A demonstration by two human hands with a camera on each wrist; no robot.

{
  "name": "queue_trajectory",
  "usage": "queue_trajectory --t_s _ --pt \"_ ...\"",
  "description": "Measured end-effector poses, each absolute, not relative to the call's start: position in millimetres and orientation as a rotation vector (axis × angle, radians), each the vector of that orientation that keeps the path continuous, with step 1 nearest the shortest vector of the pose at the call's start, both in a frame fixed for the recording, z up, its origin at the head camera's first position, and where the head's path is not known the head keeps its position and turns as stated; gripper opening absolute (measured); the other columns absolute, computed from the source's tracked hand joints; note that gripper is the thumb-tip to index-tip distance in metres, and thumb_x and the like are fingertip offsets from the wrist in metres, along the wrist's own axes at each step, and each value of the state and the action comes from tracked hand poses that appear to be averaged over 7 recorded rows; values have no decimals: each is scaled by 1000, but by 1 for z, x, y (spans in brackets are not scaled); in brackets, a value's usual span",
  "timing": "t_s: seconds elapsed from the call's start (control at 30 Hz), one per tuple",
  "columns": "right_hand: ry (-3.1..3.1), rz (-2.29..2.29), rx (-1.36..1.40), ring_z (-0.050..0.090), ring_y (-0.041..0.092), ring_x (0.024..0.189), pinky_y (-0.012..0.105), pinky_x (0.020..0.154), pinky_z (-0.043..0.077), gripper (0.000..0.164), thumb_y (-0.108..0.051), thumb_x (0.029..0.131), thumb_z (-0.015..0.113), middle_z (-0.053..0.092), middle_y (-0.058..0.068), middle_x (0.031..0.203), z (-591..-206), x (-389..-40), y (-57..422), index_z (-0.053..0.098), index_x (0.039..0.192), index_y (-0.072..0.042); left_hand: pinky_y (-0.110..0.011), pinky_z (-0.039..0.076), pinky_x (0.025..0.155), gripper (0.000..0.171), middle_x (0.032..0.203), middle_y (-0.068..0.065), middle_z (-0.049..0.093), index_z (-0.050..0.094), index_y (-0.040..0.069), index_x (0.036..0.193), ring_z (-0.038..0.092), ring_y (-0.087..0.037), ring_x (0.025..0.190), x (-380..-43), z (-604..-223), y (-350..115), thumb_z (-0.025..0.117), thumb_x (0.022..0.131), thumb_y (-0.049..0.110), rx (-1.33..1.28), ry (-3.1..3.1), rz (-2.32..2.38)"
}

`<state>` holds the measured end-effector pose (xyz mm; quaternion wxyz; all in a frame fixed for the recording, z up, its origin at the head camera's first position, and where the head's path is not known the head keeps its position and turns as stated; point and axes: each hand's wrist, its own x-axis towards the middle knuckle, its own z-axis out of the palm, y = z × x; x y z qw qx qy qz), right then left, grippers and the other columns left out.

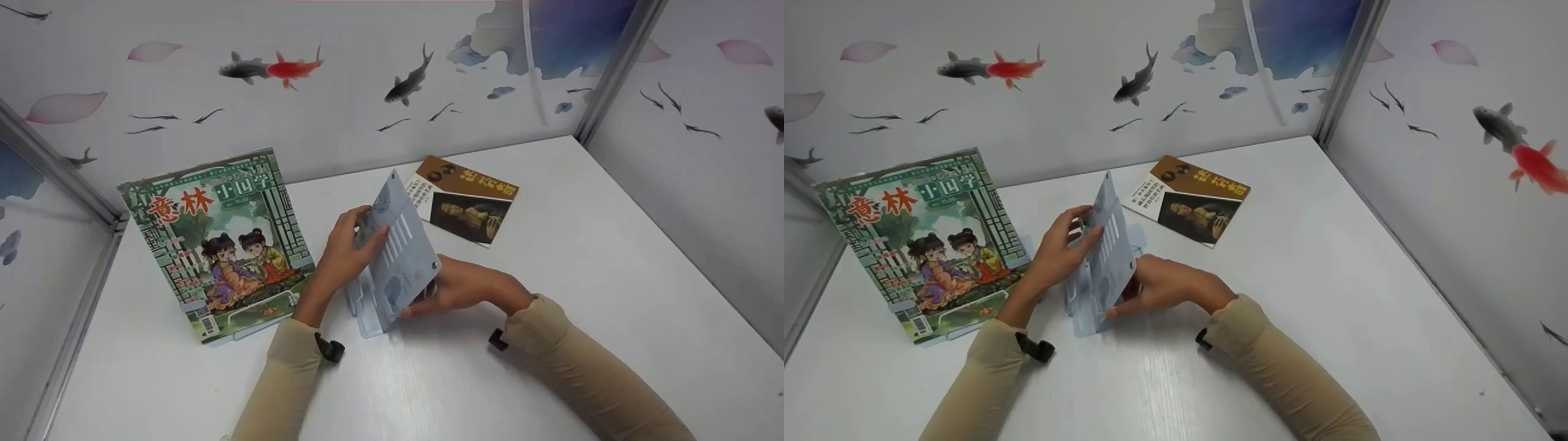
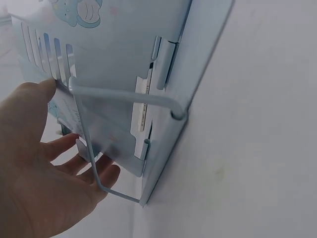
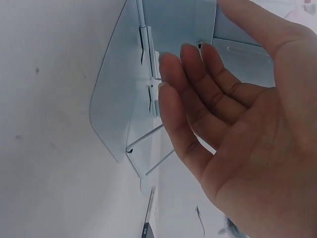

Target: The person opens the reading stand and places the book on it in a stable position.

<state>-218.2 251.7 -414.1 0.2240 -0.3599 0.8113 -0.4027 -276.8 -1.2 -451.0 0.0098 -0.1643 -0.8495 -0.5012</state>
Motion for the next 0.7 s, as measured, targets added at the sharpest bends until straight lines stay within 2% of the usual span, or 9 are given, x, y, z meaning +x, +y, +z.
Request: queue_trajectory --t_s 0.13,0.33,0.43,0.7 --pt "2262 -1113 -991 56 10 139 49 121 45 116 -34 92 89 43 -11 168 -413 -222 256 8 174 -31 -49 49 122 71 159 -10 50 45 14 161 52 -29 148 -277 -453 -4 66 105 54 -466 -2610 -1592" --pt "2244 -1129 -938 68 18 115 44 99 59 107 -30 94 87 59 -6 152 -411 -225 263 14 173 -33 -49 54 117 66 159 -15 50 46 10 159 53 -33 148 -274 -456 -9 70 106 40 -446 -2535 -1610" --pt "2236 -1127 -885 71 19 106 44 92 62 100 -30 95 86 64 -6 144 -411 -228 269 21 170 -36 -50 54 117 66 160 -16 48 44 9 160 52 -34 149 -270 -457 -10 70 106 36 -432 -2533 -1608" --pt "2262 -1107 -740 71 23 107 45 98 59 84 -39 92 88 69 -9 139 -410 -237 286 41 162 -37 -51 54 117 67 165 -13 44 41 12 161 48 -32 153 -259 -457 -13 72 105 33 -357 -2575 -1566"
